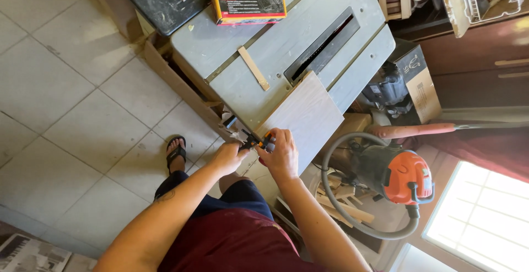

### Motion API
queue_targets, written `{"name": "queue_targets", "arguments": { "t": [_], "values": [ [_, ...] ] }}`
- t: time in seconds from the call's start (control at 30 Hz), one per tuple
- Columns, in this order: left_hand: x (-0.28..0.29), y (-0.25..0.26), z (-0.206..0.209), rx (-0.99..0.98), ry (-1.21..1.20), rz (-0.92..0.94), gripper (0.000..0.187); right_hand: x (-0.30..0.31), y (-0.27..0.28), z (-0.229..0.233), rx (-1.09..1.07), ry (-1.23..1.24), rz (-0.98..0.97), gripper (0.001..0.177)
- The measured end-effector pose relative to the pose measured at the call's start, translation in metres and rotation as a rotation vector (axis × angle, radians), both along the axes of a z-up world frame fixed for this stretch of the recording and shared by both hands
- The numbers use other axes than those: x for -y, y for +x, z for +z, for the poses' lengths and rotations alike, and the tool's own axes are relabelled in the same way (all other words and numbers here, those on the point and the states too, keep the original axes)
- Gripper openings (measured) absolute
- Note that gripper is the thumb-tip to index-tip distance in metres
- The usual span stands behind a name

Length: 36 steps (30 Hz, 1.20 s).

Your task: Performing various woodworking tasks including clamping wood, drilling, and using pliers on components

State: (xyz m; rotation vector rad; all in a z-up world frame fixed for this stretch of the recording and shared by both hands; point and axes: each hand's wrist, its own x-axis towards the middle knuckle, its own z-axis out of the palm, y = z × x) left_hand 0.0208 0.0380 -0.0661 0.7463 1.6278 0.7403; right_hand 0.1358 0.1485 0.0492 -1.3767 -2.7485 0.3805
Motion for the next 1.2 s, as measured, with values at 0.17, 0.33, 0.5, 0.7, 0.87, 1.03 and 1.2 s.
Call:
{"name": "queue_targets", "arguments": {
  "t": [0.17,0.33,0.5,0.7,0.87,1.03,1.2],
  "values": [
    [0.003,-0.003,0.008,-0.13,-0.02,-0.05,0.04,0.0,0.008,-0.012,-0.01,0.006,0.007,0.065],
    [0.005,-0.014,0.028,-0.245,0.022,-0.088,0.043,-0.009,0.008,0.006,-0.067,-0.026,0.059,0.066],
    [0.01,-0.037,0.05,-0.741,0.219,0.284,0.01,-0.112,0.085,0.023,-0.223,-0.016,-0.167,0.037],
    [-0.045,-0.033,0.12,-0.762,0.276,0.322,0.007,-0.221,0.167,-0.014,-0.387,-0.196,-0.124,0.053],
    [-0.066,-0.008,0.124,-0.835,0.248,0.313,0.009,-0.223,0.176,-0.022,-0.478,-0.347,-0.133,0.054],
    [-0.057,-0.002,0.125,-0.873,0.187,0.323,0.008,-0.228,0.175,-0.024,-0.501,-0.386,-0.116,0.054],
    [-0.041,0.001,0.134,-0.865,0.11,0.409,0.008,-0.235,0.178,-0.04,-0.487,-0.365,-0.055,0.048]
  ]
}}
